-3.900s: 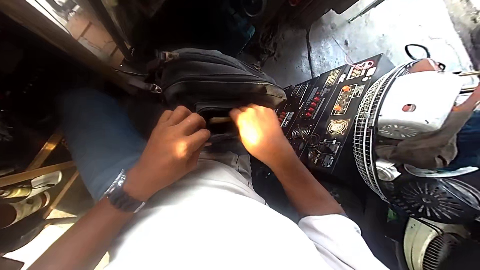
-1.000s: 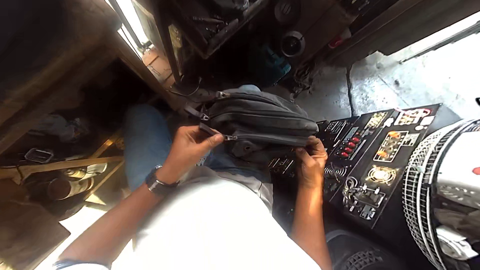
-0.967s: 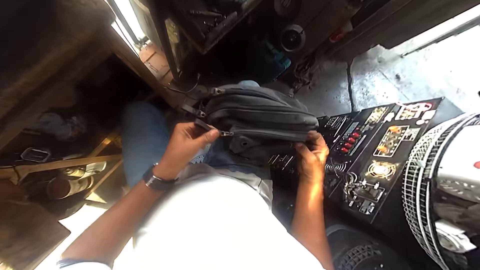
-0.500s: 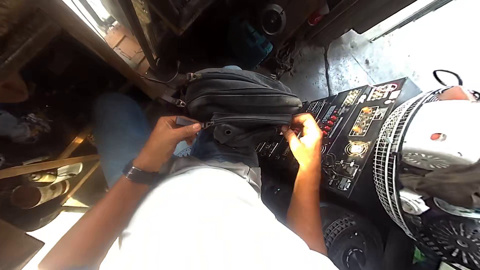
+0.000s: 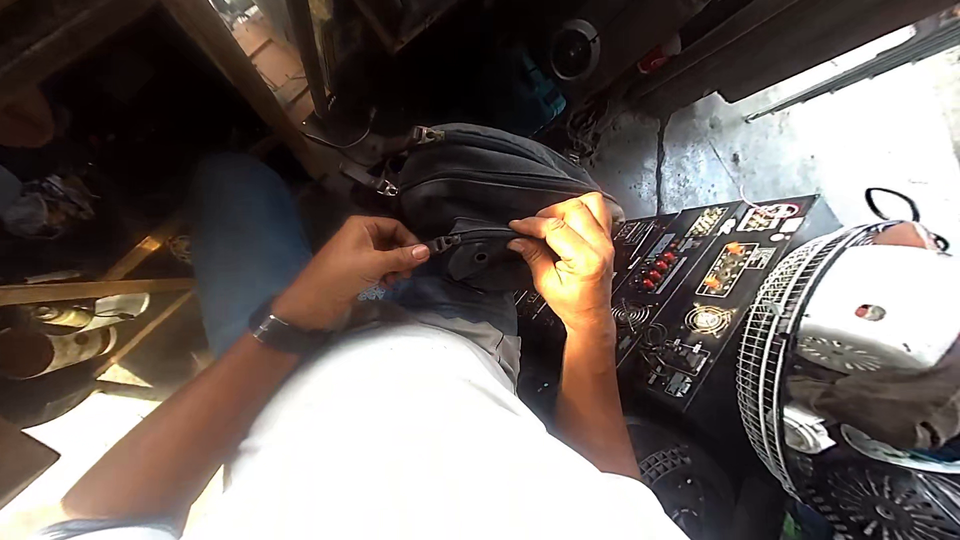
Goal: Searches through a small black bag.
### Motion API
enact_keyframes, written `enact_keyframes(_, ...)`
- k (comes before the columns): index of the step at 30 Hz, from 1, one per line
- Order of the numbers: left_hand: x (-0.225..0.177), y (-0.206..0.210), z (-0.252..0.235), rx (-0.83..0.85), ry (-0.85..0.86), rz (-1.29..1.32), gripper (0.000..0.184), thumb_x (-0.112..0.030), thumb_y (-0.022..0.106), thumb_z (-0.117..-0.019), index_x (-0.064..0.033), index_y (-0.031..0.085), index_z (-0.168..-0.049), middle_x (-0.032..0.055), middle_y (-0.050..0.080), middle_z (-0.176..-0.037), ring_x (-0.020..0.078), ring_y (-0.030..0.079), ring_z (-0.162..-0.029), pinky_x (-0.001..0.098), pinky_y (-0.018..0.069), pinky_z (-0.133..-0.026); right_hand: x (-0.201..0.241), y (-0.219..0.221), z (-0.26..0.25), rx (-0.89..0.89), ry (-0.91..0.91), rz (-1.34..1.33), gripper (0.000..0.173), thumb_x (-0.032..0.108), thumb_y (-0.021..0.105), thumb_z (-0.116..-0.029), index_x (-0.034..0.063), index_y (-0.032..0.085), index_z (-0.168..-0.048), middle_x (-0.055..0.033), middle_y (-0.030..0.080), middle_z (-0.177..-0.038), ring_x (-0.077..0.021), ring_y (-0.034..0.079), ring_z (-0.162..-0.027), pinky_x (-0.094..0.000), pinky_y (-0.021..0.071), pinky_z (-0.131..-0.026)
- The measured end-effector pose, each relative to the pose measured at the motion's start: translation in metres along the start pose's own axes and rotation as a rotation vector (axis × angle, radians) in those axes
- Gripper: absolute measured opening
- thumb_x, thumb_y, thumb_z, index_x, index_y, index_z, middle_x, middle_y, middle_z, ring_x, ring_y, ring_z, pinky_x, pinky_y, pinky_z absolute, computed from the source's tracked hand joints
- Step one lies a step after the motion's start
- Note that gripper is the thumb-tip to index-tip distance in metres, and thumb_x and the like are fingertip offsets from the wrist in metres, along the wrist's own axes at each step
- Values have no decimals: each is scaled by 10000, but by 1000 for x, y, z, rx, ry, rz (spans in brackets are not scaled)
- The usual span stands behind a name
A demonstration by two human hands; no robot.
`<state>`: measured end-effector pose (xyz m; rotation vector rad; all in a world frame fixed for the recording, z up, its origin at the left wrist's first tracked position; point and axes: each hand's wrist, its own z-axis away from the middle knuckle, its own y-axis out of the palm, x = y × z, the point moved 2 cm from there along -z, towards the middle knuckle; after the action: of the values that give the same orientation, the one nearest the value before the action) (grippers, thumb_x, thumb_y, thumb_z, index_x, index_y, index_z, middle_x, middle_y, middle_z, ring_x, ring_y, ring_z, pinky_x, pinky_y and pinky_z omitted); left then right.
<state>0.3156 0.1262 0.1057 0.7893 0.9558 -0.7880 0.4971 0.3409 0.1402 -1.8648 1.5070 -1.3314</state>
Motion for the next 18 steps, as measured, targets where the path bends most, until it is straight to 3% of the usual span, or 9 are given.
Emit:
enact_keyframes(9, 6, -9, 5, -10, -28, -18, 110, -126, 734, -911, -44, 681, -861, 54, 661, -719, 71, 565, -540, 190, 462, -470, 6, -8, 4, 9, 28, -36, 162, 221, 750, -940, 102, 800, -1037, -77, 695, -1042, -264, 588, -1095, -437, 456, -948)
enact_keyframes(11, -13, -2, 16, -37, 71, -148, 125, -133, 729, -928, -55, 672, -850, 45, 646, -693, 86, 545, -524, 204, 445, -459, 21, -11, -7, 64, 34, 18, 238, 259, 752, -901, 108, 785, -1082, -88, 686, -1060, -285, 580, -1106, -458, 460, -949)
enact_keyframes(13, -38, 14, 33, -62, 206, -270, 147, -123, 732, -933, -69, 648, -825, 40, 624, -653, 111, 514, -470, 215, 422, -411, 45, -6, -20, 114, 27, 66, 423, 351, 774, -839, 120, 753, -1193, -93, 661, -1033, -297, 567, -1051, -476, 448, -896)
enact_keyframes(15, -54, 30, 35, -41, 304, -320, 130, -110, 735, -934, -62, 662, -837, 35, 653, -660, 114, 562, -471, 221, 480, -415, 67, 8, -29, 163, 18, 106, 462, 414, 758, -872, 135, 734, -1240, -70, 643, -953, -283, 571, -965, -464, 455, -821)
enact_keyframes(18, -52, 37, 26, 68, 413, -265, 133, -137, 634, -1000, -40, 669, -916, 25, 628, -671, 86, 541, -491, 195, 464, -442, 75, 28, -33, 74, 33, 66, 129, 195, 726, -882, 81, 729, -941, -48, 656, -814, -246, 600, -847, -393, 466, -715)
